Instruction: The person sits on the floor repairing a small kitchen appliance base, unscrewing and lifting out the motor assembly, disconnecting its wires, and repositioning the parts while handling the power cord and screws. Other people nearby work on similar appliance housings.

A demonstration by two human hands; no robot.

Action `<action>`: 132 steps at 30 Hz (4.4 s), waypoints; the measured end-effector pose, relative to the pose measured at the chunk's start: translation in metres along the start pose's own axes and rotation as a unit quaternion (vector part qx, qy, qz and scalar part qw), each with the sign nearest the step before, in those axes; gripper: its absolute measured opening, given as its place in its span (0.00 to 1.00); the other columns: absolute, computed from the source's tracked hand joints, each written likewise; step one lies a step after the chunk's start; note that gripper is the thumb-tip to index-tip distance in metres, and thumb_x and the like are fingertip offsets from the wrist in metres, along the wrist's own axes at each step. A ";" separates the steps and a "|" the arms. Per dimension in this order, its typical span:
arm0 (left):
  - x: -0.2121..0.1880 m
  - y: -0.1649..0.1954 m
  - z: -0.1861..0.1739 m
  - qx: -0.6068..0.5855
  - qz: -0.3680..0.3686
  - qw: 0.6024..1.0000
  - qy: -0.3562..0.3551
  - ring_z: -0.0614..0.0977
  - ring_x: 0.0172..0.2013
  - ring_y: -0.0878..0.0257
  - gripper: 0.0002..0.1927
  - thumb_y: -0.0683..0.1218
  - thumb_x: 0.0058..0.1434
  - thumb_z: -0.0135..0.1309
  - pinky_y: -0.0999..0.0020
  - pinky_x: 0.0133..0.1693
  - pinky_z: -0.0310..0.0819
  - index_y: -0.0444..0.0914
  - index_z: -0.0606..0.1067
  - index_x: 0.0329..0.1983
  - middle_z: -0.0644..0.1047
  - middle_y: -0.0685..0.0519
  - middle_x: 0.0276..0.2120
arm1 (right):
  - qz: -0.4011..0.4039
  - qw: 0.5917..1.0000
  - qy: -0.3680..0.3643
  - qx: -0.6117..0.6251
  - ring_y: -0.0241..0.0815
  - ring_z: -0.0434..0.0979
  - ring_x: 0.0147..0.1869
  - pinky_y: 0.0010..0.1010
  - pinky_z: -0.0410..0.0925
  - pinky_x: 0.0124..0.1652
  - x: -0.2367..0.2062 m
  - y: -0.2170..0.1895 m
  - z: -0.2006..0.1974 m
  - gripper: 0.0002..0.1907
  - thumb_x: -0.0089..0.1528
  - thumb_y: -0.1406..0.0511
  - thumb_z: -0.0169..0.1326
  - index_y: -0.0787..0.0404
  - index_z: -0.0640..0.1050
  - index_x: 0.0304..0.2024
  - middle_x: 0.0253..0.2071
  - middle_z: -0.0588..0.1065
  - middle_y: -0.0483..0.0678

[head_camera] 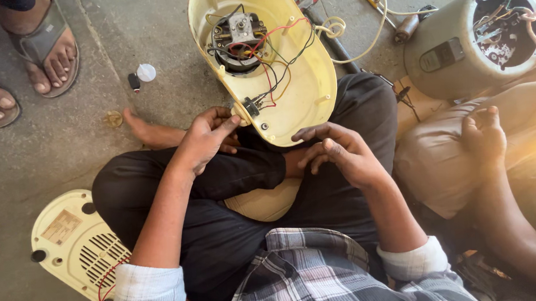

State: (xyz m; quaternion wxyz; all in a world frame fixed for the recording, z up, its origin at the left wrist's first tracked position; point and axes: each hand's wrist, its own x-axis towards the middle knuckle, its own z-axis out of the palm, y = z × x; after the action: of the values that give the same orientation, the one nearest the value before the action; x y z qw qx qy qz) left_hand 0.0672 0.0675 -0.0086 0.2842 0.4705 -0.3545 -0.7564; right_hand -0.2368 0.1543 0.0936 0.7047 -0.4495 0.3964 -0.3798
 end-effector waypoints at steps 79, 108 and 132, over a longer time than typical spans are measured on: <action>-0.058 -0.044 0.078 0.501 0.426 0.715 0.237 0.81 0.44 0.39 0.08 0.40 0.76 0.51 0.49 0.44 0.74 0.30 0.73 0.53 0.79 0.37 0.44 | 0.094 0.978 0.156 0.099 0.39 0.77 0.27 0.30 0.71 0.25 -0.021 0.093 0.004 0.26 0.66 0.46 0.49 0.62 0.73 0.47 0.36 0.79 0.49; -0.050 -0.059 0.079 0.101 0.272 0.950 0.119 0.78 0.28 0.66 0.26 0.62 0.82 0.39 0.72 0.30 0.74 0.35 0.73 0.50 0.76 0.53 0.33 | 0.077 0.975 0.178 0.110 0.37 0.74 0.25 0.30 0.69 0.26 -0.018 0.099 -0.001 0.33 0.65 0.39 0.41 0.61 0.73 0.47 0.32 0.76 0.45; -0.031 -0.036 0.068 -0.095 0.088 0.989 0.066 0.72 0.29 0.67 0.21 0.63 0.69 0.47 0.65 0.32 0.72 0.41 0.73 0.41 0.71 0.59 0.27 | 0.075 0.980 0.165 0.086 0.36 0.75 0.29 0.29 0.70 0.31 -0.017 0.088 -0.002 0.33 0.68 0.40 0.35 0.58 0.73 0.53 0.32 0.75 0.43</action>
State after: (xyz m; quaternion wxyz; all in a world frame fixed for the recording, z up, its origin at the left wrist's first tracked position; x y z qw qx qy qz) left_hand 0.0138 0.1305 -0.0016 0.4162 0.4571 -0.3014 -0.7259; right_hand -0.2296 0.1961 0.0146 0.6918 -0.2875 0.5059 -0.4276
